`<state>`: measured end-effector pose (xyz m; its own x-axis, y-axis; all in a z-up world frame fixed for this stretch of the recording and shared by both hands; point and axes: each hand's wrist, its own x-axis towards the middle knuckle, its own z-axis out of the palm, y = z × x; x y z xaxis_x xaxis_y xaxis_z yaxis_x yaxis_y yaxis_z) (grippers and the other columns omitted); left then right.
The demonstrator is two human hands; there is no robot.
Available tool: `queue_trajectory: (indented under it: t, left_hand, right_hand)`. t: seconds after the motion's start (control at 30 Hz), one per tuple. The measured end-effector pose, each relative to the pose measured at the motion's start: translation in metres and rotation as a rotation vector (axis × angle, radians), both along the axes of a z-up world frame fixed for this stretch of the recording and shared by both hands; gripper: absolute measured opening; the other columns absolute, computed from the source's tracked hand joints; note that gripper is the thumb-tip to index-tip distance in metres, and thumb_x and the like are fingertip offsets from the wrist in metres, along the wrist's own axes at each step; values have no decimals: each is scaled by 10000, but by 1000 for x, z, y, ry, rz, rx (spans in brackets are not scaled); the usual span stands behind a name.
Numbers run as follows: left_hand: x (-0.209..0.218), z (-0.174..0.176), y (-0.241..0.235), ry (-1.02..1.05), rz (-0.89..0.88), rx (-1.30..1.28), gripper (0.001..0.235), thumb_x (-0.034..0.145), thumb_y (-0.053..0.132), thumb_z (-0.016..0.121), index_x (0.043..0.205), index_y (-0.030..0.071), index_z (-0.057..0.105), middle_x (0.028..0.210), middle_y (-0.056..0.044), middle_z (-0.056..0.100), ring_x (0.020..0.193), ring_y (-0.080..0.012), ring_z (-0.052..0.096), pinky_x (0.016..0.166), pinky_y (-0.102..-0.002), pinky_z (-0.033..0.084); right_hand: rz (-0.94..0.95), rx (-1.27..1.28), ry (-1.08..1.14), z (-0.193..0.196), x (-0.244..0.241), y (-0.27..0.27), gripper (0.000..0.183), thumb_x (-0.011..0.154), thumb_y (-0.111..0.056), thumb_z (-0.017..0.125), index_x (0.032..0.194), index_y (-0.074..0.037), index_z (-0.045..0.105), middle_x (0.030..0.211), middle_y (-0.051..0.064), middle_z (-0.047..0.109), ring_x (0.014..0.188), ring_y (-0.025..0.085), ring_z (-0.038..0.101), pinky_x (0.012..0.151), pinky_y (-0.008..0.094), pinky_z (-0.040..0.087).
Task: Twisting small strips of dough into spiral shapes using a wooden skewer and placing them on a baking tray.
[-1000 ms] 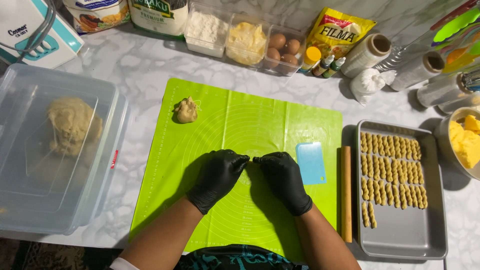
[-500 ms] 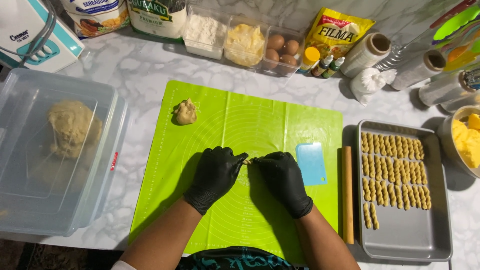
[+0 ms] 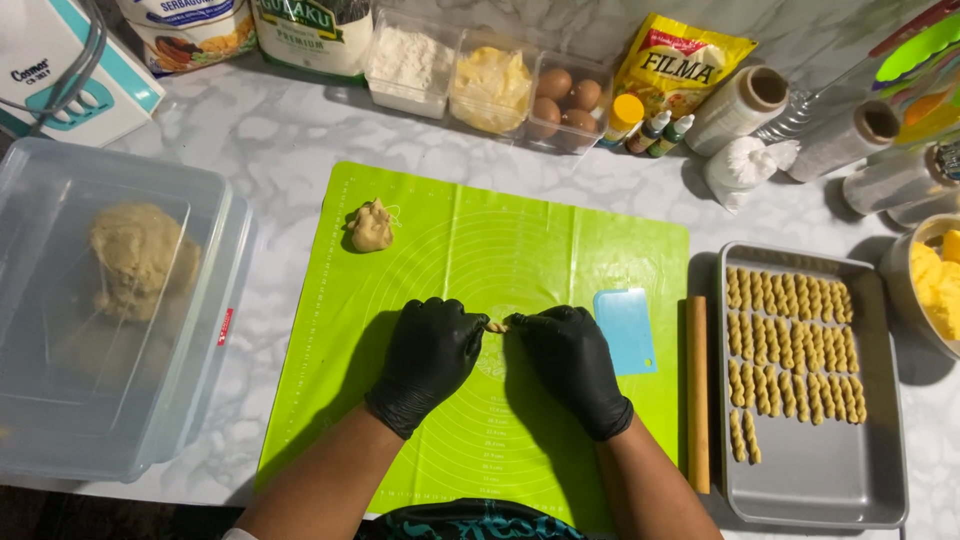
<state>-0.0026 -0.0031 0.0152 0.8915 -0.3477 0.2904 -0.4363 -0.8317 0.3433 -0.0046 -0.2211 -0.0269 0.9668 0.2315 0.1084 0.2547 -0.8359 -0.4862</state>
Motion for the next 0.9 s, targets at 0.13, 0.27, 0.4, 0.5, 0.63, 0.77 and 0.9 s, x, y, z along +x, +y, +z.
queue_trajectory:
  t: [0.13,0.27,0.4,0.5,0.63,0.77,0.9]
  left_hand:
    - [-2,4,2,-25,28,47,132,842,198,771,730,154,716,593,-53,631,588,-262,704,550,-394,580]
    - [-2,7,1,-4,31,14,86,839,169,784,777,136,735,622,-61,651,602,-250,711,561,-374,584]
    - [-3,3,-2,-25,-3,23,84,835,158,807,788,124,746,635,-73,661,613,-247,716,576,-369,592]
    - [-1,0,-6,-34,8,34,141,818,133,813,723,113,710,601,-77,630,599,-255,708,562,-363,585]
    - [-3,-5,-9,-32,1,88,128,835,155,802,751,102,723,637,-104,652,631,-271,716,602,-388,596]
    - [-6,2,-10,-37,22,111,127,842,156,789,738,114,730,639,-99,663,622,-267,716,587,-390,590]
    - [-11,10,-3,-39,45,81,102,858,164,774,769,130,737,646,-90,663,628,-266,722,590,-393,596]
  right_hand:
    - [-17,-42,-9,14,1,-11,149,882,-324,762,988,-243,828,982,71,761,904,305,713,715,419,630]
    - [-37,-90,67,35,-1,-12,149,846,-262,782,969,-196,836,973,103,763,927,328,712,752,441,635]
    - [-45,-90,78,27,-1,-15,103,844,-268,784,917,-235,849,944,88,769,912,318,715,740,424,632]
    - [-42,-105,66,23,2,-16,84,847,-252,785,895,-235,851,927,93,771,887,323,714,722,431,626]
    - [-60,-73,75,22,-1,-16,95,852,-262,780,905,-227,851,943,97,772,899,330,703,767,453,616]
    - [-73,-70,104,21,-1,-16,104,862,-271,774,927,-255,854,966,82,775,913,308,706,794,443,615]
    - [-94,-68,140,25,-1,-15,113,856,-274,778,936,-250,855,972,86,778,921,305,706,812,443,612]
